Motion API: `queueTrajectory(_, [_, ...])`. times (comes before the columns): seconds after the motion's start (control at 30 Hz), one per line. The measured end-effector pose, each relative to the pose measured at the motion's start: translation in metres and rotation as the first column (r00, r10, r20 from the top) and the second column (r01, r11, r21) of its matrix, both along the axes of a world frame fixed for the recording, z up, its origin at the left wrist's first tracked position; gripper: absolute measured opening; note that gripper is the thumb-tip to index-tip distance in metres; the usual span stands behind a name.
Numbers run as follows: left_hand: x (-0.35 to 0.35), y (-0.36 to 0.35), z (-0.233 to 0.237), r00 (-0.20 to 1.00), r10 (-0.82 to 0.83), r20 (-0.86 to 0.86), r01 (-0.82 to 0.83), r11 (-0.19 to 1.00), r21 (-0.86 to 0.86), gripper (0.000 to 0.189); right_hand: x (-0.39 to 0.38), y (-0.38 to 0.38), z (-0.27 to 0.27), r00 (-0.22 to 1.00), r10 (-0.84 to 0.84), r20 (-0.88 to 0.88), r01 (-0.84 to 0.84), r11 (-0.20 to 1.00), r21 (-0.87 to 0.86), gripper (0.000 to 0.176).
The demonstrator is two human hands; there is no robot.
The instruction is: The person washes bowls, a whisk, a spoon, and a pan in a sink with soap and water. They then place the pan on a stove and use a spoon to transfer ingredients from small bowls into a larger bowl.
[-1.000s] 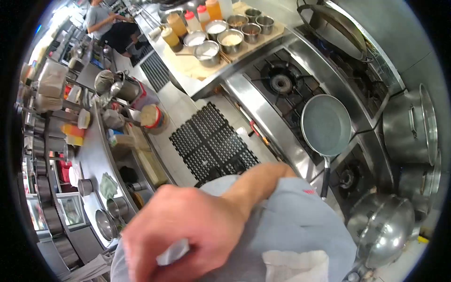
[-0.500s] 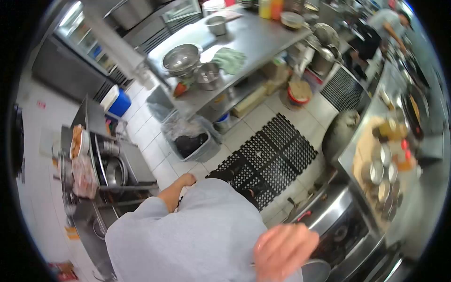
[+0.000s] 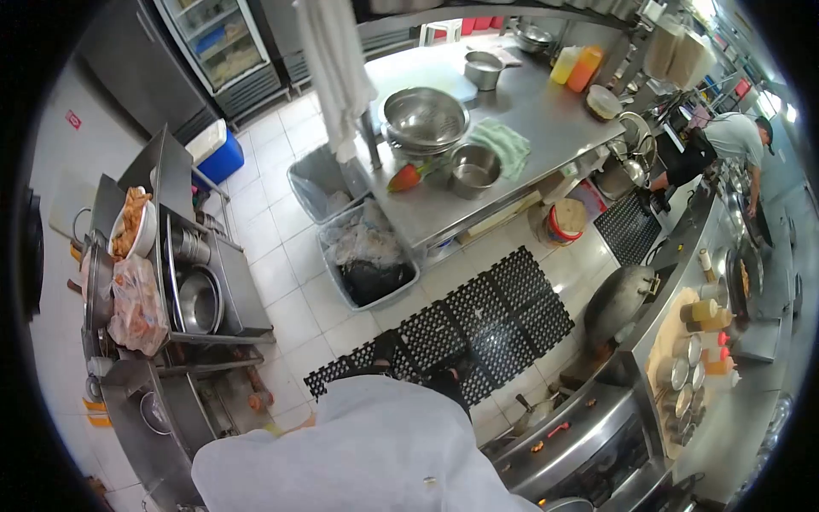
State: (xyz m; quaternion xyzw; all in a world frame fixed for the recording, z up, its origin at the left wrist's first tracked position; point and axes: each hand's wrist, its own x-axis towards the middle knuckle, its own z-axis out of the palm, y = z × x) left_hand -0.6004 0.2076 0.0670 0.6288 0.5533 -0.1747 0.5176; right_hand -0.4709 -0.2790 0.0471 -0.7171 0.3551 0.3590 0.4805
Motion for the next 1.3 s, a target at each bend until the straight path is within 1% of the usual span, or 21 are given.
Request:
queueTrajectory(0.13, [-0.057,0.018,0.008,0.990,0.137,0.013,-0.137,0.990,0.013,0.050,0.028,0.066,0.046,0.977,0.210,0.047,-0.213,0.974,0.081,0.052])
queueTrajectory(0.23, [-0.096,0.001,0.017,0.987,0.158,-0.023,-0.158,0.987,0.018,0.051,0.069,0.114,0.076,0.885,0.461,0.060,-0.464,0.869,0.172,0.053])
queueTrajectory(0.33, [-0.119,-0.022,0.022,0.991,0.128,-0.030,-0.129,0.991,-0.043,0.051,0.106,0.165,0.100,0.718,0.694,0.054,-0.677,0.679,0.282,0.053])
queueTrajectory(0.4, [-0.127,-0.038,0.026,0.995,0.096,0.005,-0.095,0.990,-0.099,0.052,0.123,0.198,0.116,0.591,0.805,0.054,-0.760,0.533,0.373,0.054])
queueTrajectory(0.5, [-0.140,-0.072,0.030,0.966,0.241,0.091,-0.227,0.964,-0.136,0.053,0.146,0.249,0.133,0.370,0.928,0.045,-0.832,0.310,0.461,0.054])
queueTrajectory(0.57, [-0.149,-0.085,0.042,0.841,0.519,0.153,-0.498,0.853,-0.155,0.053,0.161,0.292,0.131,0.230,0.973,0.008,-0.874,0.203,0.442,0.051])
queueTrajectory(0.6, [-0.153,-0.082,0.068,0.710,0.681,0.182,-0.657,0.733,-0.178,0.061,0.167,0.315,0.128,0.162,0.986,-0.026,-0.894,0.158,0.419,0.047])
queueTrajectory(0.63, [-0.156,-0.079,0.095,0.546,0.808,0.221,-0.786,0.586,-0.200,0.073,0.174,0.336,0.114,0.104,0.993,0.050,-0.929,0.079,0.361,0.044])
queueTrajectory(0.67, [-0.166,-0.075,0.122,0.370,0.904,0.212,-0.911,0.398,-0.109,0.078,0.178,0.362,0.099,0.053,0.991,0.127,-0.954,0.013,0.300,0.041])
queueTrajectory(0.7, [-0.182,-0.066,0.154,0.355,0.908,0.223,-0.926,0.375,-0.050,0.077,0.182,0.391,0.093,0.048,0.983,0.176,-0.962,-0.002,0.273,0.039])
queueTrajectory(0.73, [-0.214,-0.068,0.137,0.358,0.905,0.230,-0.934,0.351,0.072,0.074,0.181,0.414,0.093,0.046,0.974,0.223,-0.972,-0.008,0.236,0.038])
queueTrajectory(0.77, [-0.242,-0.067,0.151,0.295,0.877,0.379,-0.954,0.291,0.071,0.059,0.171,0.435,0.100,0.104,0.945,0.311,-0.965,0.020,0.261,0.037])
queueTrajectory(0.83, [-0.304,-0.046,0.171,0.265,0.816,0.514,-0.964,0.211,0.162,0.038,0.148,0.469,0.128,0.225,0.853,0.470,-0.945,0.075,0.317,0.036])
queueTrajectory(0.9, [-0.356,-0.020,0.193,-0.021,0.692,0.721,-0.987,-0.131,0.098,0.024,0.126,0.486,0.138,0.227,0.859,0.460,-0.941,0.073,0.330,0.035])
queueTrajectory(0.93, [-0.380,-0.006,0.217,-0.088,0.653,0.752,-0.980,-0.193,0.053,0.026,0.113,0.492,0.136,0.235,0.860,0.453,-0.937,0.076,0.342,0.035])
queueTrajectory(0.97, [-0.411,0.011,0.225,-0.130,0.673,0.728,-0.963,-0.260,0.068,0.027,0.106,0.496,0.121,0.209,0.872,0.443,-0.952,0.078,0.295,0.031])
queueTrajectory(1.0, [-0.434,0.027,0.239,-0.179,0.613,0.770,-0.952,-0.305,0.021,0.027,0.100,0.496,0.104,0.181,0.897,0.404,-0.968,0.090,0.235,0.030])
queueTrajectory(1.07, [-0.496,0.061,0.234,-0.240,0.512,0.824,-0.941,-0.330,-0.069,0.026,0.078,0.495,0.093,0.144,0.947,0.287,-0.983,0.105,0.148,0.027])
queueTrajectory(1.13, [-0.545,0.102,0.244,-0.266,0.468,0.843,-0.929,-0.357,-0.095,0.024,0.038,0.494,0.091,0.150,0.978,0.145,-0.985,0.136,0.102,0.025])
queueTrajectory(1.23, [-0.633,0.173,0.242,-0.266,0.371,0.890,-0.927,-0.352,-0.131,0.019,-0.020,0.501,0.113,-0.154,0.968,0.196,-0.985,-0.166,0.046,0.027])
queueTrajectory(1.3, [-0.677,0.211,0.255,-0.376,0.316,0.871,-0.859,-0.471,-0.200,0.024,-0.039,0.501,0.116,-0.126,0.954,0.272,-0.986,-0.151,0.073,0.028])
